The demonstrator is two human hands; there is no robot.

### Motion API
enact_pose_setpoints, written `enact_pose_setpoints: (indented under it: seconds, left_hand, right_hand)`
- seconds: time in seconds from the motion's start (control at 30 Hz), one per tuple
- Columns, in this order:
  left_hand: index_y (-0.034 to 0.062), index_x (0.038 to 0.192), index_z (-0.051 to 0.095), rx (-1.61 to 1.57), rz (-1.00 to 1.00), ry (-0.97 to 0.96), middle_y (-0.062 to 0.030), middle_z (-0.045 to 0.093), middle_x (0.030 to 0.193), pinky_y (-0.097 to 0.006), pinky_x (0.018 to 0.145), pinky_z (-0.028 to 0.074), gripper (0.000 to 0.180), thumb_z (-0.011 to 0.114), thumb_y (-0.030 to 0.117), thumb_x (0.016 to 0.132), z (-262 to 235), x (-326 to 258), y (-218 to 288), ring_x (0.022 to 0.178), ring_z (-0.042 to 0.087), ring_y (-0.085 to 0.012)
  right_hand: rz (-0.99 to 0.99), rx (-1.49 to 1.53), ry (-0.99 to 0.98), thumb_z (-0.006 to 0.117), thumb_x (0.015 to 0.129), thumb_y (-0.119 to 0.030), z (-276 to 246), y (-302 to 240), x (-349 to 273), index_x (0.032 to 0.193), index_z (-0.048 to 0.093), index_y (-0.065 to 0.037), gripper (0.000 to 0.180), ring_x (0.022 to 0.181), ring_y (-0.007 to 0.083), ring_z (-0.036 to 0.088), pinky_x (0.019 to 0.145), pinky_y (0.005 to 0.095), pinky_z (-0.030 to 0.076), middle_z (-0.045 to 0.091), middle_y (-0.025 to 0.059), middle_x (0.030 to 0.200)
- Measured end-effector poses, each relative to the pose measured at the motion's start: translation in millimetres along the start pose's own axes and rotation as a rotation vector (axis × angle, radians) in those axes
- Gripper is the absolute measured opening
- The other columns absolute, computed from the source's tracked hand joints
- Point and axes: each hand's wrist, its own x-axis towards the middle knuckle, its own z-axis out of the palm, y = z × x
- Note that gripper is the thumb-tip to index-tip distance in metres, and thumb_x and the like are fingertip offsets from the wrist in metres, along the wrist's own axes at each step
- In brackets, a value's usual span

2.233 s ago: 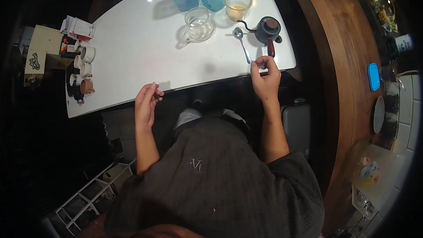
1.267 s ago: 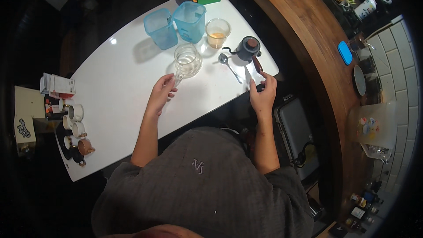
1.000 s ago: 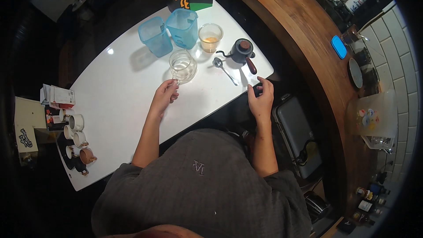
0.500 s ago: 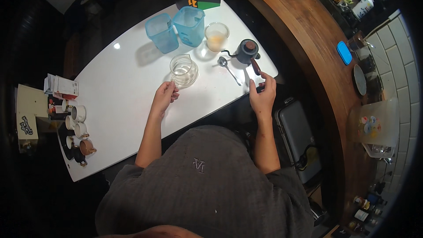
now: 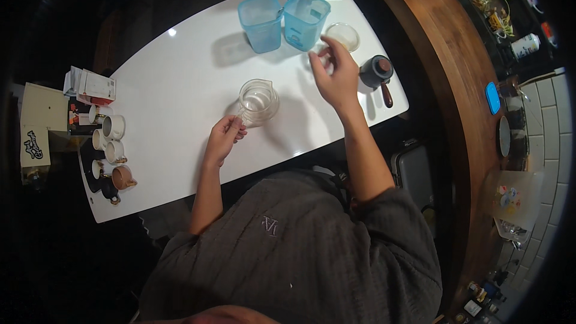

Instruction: The person places mugs from a bar onto a tray, carries the tray to a counter, and unloads the mugs.

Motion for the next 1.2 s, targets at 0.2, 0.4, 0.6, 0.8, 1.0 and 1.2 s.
enact_pose_setpoints:
  seconds: [0.2, 0.4, 0.6, 0.8, 1.0, 1.2]
  left_hand:
    - [0.0023, 0.099, 0.062, -0.005, 0.023, -0.004, -0.0045, 0.065, 0.086, -0.024, 0.070, 0.047, 0.031, 0.058, 0.033, 0.097, -21, 0, -4, 0.079, 0.061, -0.0101]
    - [0.0014, 0.092, 0.062, -0.034, 0.014, -0.025, -0.0007, 0.062, 0.080, -0.025, 0.072, 0.047, 0.034, 0.061, 0.036, 0.095, -36, -1, -8, 0.077, 0.059, -0.0086]
    - [0.0006, 0.099, 0.061, 0.051, 0.024, -0.102, -0.0038, 0.064, 0.089, -0.026, 0.077, 0.049, 0.028, 0.056, 0.028, 0.098, -41, 3, -14, 0.084, 0.061, -0.0117]
    - [0.0006, 0.106, 0.061, 0.231, -0.046, -0.078, -0.0014, 0.062, 0.088, -0.026, 0.076, 0.048, 0.028, 0.058, 0.027, 0.097, -38, -2, 0, 0.080, 0.060, -0.0119]
    - [0.0004, 0.108, 0.060, 0.314, 0.278, 0.113, -0.0016, 0.061, 0.083, -0.026, 0.069, 0.048, 0.033, 0.060, 0.031, 0.095, -29, -8, 6, 0.069, 0.058, -0.0125]
    - [0.0052, 0.093, 0.057, 0.061, 0.024, 0.075, -0.0011, 0.058, 0.076, -0.022, 0.065, 0.042, 0.031, 0.053, 0.035, 0.099, -5, -6, 9, 0.069, 0.052, -0.0075]
  right_hand:
    - [0.069, -0.118, -0.054, 0.071, 0.083, -0.026, 66, -9, 62, 0.119, 0.060, 0.005, 0.048, 0.061, 0.0144, 0.058, 0.061, 0.0276, 0.048, 0.067, 0.0082, 0.079]
    - [0.087, -0.243, -0.052, 0.067, 0.088, -0.034, 99, -1, 77, 0.114, 0.064, 0.002, 0.044, 0.067, 0.0176, 0.064, 0.065, 0.0300, 0.050, 0.068, 0.0105, 0.081]
    - [-0.027, -0.427, -0.046, 0.062, 0.091, -0.029, 114, -7, 87, 0.095, 0.068, 0.001, 0.031, 0.065, 0.0274, 0.064, 0.063, 0.0339, 0.049, 0.066, 0.0162, 0.073]
    - [-0.058, -0.374, -0.108, 0.058, 0.091, -0.026, 112, -6, 106, 0.081, 0.064, 0.002, 0.030, 0.069, 0.0411, 0.062, 0.063, 0.0446, 0.049, 0.065, 0.0221, 0.074]
    - [-0.145, -0.354, -0.113, 0.056, 0.092, -0.024, 104, 1, 120, 0.080, 0.062, 0.002, 0.029, 0.069, 0.0418, 0.062, 0.063, 0.0454, 0.049, 0.063, 0.0229, 0.072]
    - [-0.161, -0.212, -0.011, 0.057, 0.095, -0.022, 58, -1, 131, 0.096, 0.067, 0.002, 0.026, 0.068, 0.0251, 0.066, 0.064, 0.0318, 0.049, 0.068, 0.0174, 0.078]
